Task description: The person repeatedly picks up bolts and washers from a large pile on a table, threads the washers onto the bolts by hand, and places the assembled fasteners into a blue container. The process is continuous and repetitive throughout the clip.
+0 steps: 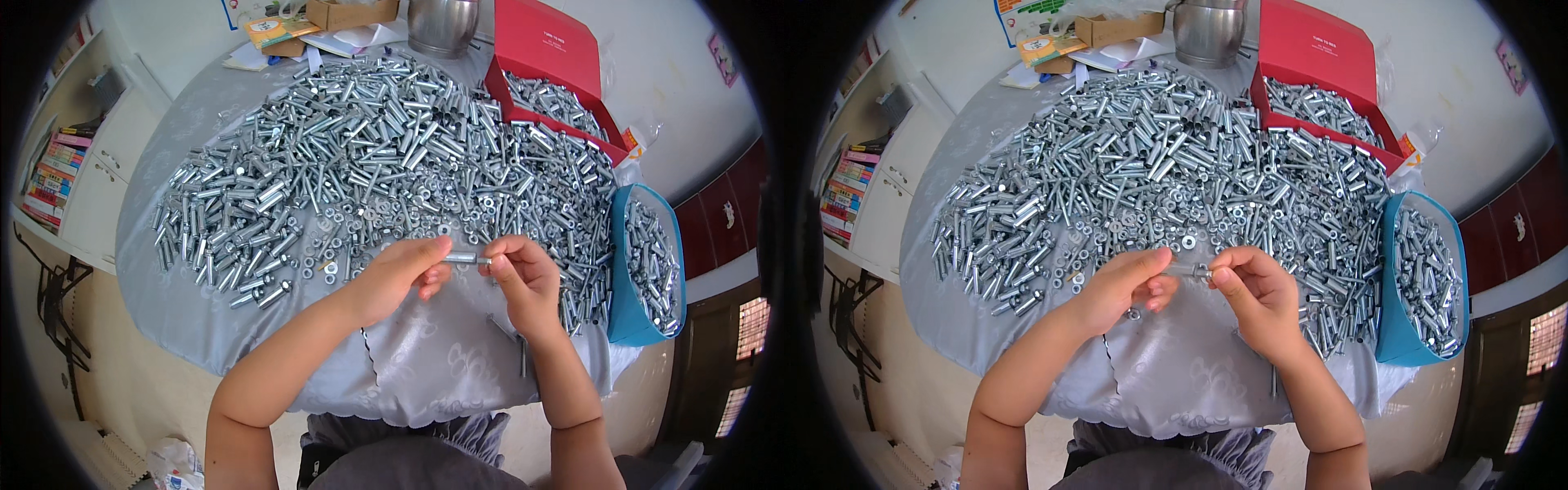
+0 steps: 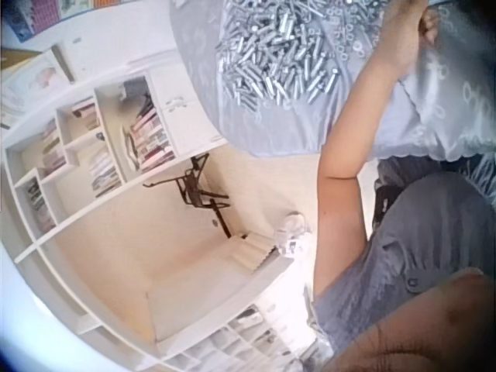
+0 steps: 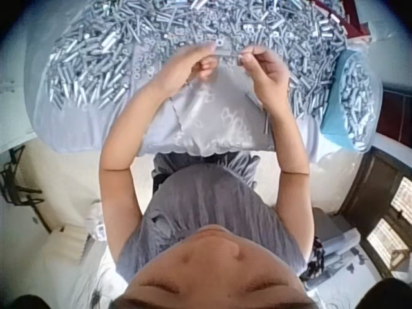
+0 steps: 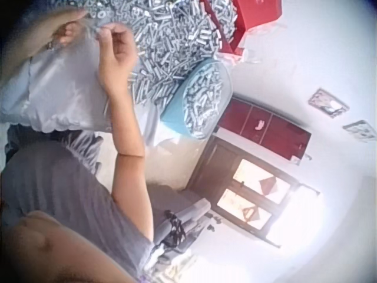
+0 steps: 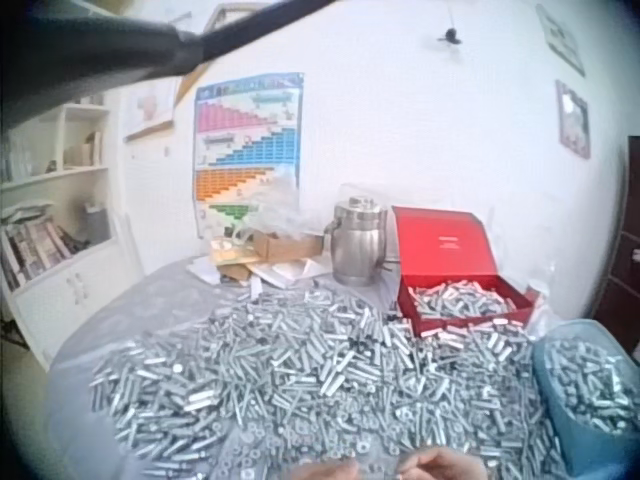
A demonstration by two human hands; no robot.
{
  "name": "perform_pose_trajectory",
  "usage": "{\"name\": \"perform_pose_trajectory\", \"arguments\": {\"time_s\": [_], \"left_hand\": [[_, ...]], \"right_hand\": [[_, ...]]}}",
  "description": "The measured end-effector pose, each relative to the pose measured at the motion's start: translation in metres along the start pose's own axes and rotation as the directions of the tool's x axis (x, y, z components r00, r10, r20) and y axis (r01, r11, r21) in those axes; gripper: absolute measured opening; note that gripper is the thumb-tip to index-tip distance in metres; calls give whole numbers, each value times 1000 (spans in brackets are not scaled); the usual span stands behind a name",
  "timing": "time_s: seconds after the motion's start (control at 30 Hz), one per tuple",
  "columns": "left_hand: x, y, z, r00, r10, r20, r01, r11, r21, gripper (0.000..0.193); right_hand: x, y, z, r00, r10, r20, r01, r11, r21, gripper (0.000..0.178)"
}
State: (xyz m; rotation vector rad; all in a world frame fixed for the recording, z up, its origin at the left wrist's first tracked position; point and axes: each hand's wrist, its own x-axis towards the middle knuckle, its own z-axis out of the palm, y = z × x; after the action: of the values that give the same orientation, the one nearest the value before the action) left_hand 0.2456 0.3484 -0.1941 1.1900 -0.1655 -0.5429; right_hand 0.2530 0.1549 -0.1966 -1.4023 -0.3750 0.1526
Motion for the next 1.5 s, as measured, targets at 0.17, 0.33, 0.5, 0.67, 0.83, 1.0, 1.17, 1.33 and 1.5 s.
{"name": "perform_pose_trajectory", "arguments": {"time_s": [0.17,0.33,0.5,0.67,0.83,1.0,1.17,1.33,1.5], "left_hand": [[2,-3,-3,1000,14,23,-15,999,44,41],[2,-2,1,1000,-3,12,2,1000,27,42],[1,0,2,1000,0,29,-2,997,82,44],[2,-1,2,999,-21,29,20,998,58,44],[3,-3,-1,999,-43,19,42,998,48,44],[3,-3,-1,999,-31,18,30,998,50,44],[3,-4,0,999,-26,27,23,995,98,44],[3,-3,0,999,-28,29,27,999,35,44],[4,-2,-7,999,-31,26,32,998,-55,44]], "right_hand": [[-1,0,-1,1000,-29,-5,29,999,-12,12],[-2,-3,-3,1000,-31,8,30,999,28,12],[-1,-3,-2,1000,4,17,-5,1000,25,12],[1,-2,0,999,39,-17,-37,994,100,12],[1,-1,-2,999,44,-9,-43,995,91,11],[0,-1,-2,999,-36,29,36,999,32,12],[-2,3,0,988,-147,53,153,979,-131,17],[1,2,-5,971,-212,109,234,935,-267,21],[8,-11,-17,984,-167,69,177,813,-555,19]]}}
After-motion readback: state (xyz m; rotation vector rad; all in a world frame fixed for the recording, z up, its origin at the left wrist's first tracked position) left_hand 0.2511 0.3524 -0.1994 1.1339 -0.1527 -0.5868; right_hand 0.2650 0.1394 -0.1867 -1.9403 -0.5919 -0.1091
